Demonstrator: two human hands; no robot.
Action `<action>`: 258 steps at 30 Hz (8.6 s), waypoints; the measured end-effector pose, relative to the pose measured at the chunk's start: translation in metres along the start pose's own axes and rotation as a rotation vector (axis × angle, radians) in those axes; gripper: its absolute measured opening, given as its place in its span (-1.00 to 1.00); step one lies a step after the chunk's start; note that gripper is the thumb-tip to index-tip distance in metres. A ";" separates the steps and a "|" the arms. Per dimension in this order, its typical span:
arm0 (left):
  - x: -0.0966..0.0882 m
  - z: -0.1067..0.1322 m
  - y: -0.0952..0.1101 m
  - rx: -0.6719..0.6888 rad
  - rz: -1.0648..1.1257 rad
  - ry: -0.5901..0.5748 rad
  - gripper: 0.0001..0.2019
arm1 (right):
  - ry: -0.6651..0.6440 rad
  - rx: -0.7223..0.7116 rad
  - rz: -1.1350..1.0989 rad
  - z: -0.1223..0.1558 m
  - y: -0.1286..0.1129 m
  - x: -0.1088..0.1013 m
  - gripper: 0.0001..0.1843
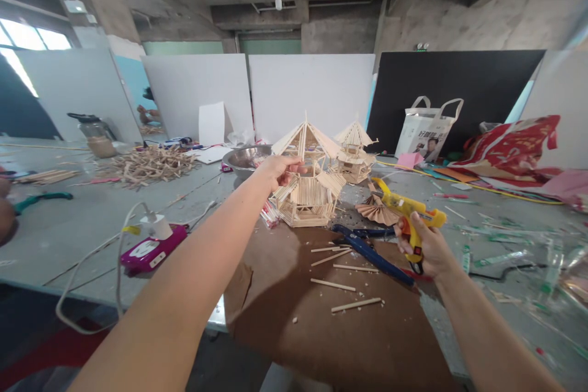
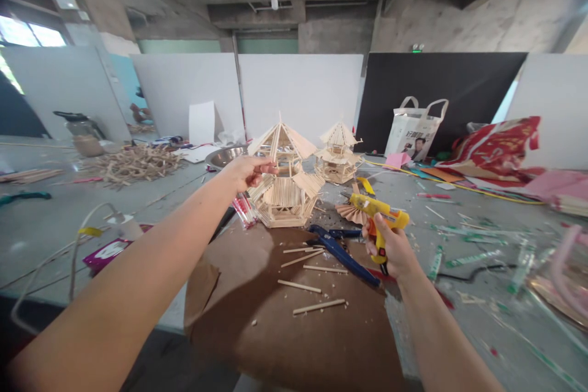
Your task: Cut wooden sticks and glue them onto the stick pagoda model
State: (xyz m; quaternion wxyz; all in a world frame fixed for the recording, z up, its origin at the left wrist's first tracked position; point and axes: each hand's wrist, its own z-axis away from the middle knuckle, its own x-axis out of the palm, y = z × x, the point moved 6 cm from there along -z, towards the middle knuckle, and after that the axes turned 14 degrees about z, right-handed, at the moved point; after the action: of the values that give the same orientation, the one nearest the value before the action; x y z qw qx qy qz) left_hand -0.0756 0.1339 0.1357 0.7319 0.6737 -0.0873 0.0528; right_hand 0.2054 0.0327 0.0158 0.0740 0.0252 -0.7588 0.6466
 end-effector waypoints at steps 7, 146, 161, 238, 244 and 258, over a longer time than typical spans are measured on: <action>-0.002 -0.004 -0.003 -0.026 0.027 -0.041 -0.84 | 0.001 -0.002 0.004 0.000 0.000 -0.001 -0.65; -0.007 0.003 0.040 0.528 -0.470 0.190 -0.75 | 0.059 -0.024 -0.010 -0.005 0.004 0.001 -0.66; 0.023 -0.008 0.052 0.291 -0.473 0.202 -0.77 | 0.048 0.006 -0.020 -0.004 0.004 0.002 -0.65; 0.010 -0.002 0.027 0.579 -0.756 0.074 -0.68 | 0.035 -0.014 -0.008 -0.003 0.003 0.004 -0.65; 0.012 0.000 0.028 0.591 -0.748 0.058 -0.70 | 0.035 -0.001 -0.008 -0.003 0.003 0.004 -0.65; 0.012 0.002 0.028 0.585 -0.747 0.061 -0.70 | 0.037 -0.012 -0.016 -0.003 0.003 0.004 -0.67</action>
State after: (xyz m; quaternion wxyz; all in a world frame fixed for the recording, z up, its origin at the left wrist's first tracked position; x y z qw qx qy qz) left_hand -0.0692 0.1342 0.1659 0.4824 0.8350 0.2010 -0.1720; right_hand 0.2014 0.0368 0.0141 0.0933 0.0186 -0.7609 0.6419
